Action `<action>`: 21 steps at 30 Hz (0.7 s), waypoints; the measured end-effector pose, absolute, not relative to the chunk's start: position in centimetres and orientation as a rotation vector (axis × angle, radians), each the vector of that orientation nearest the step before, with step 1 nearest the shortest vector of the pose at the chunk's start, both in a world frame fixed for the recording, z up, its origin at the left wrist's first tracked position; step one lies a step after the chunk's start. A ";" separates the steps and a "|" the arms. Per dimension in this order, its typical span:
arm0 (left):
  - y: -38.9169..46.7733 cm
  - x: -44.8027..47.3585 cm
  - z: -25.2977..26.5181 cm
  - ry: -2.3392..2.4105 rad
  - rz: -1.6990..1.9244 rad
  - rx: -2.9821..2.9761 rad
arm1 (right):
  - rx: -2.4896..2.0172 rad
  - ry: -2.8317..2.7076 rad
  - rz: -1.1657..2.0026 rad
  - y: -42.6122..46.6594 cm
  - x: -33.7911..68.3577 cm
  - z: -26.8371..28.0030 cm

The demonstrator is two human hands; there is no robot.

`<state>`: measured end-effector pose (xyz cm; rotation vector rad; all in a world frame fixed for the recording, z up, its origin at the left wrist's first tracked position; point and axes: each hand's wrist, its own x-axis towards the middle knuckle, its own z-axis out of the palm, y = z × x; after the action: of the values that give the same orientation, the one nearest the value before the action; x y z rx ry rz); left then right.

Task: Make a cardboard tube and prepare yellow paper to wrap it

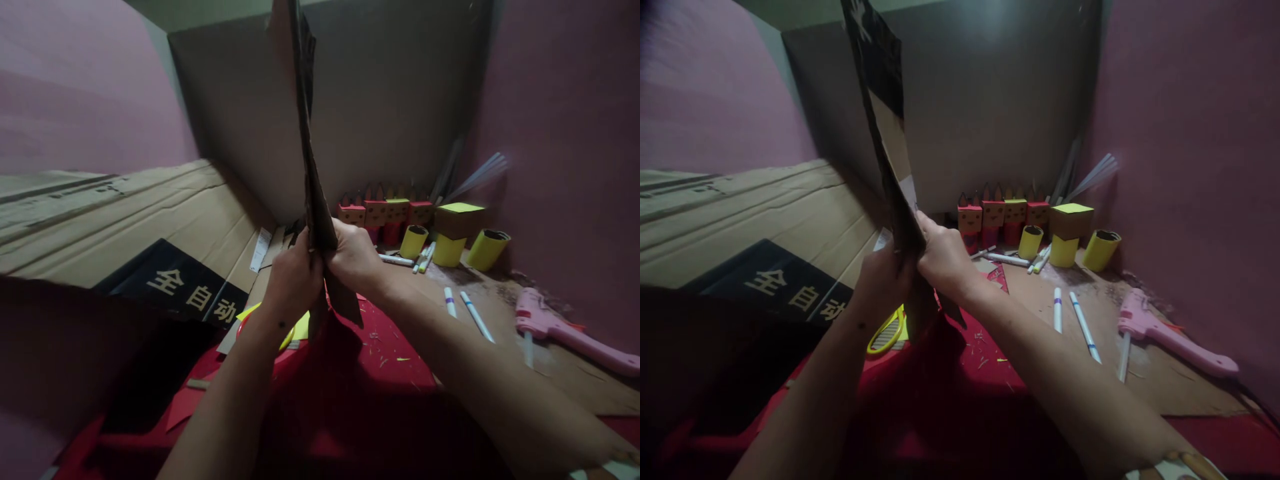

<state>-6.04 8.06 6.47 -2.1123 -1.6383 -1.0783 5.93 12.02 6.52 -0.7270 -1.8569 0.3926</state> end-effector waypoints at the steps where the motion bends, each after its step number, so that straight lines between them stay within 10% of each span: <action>1: 8.0 -6.0 6.4 -1.623 -1.089 -2.109 | -0.700 -1.839 0.402 12.1 6.0 6.5; 21: 7.9 -5.7 5.9 -1.411 -0.932 -2.248 | -0.794 -1.609 0.313 11.3 6.7 8.4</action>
<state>-5.69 7.90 5.86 -2.2485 -1.4108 -0.9320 6.69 11.30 8.44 -0.7935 -1.6086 0.3130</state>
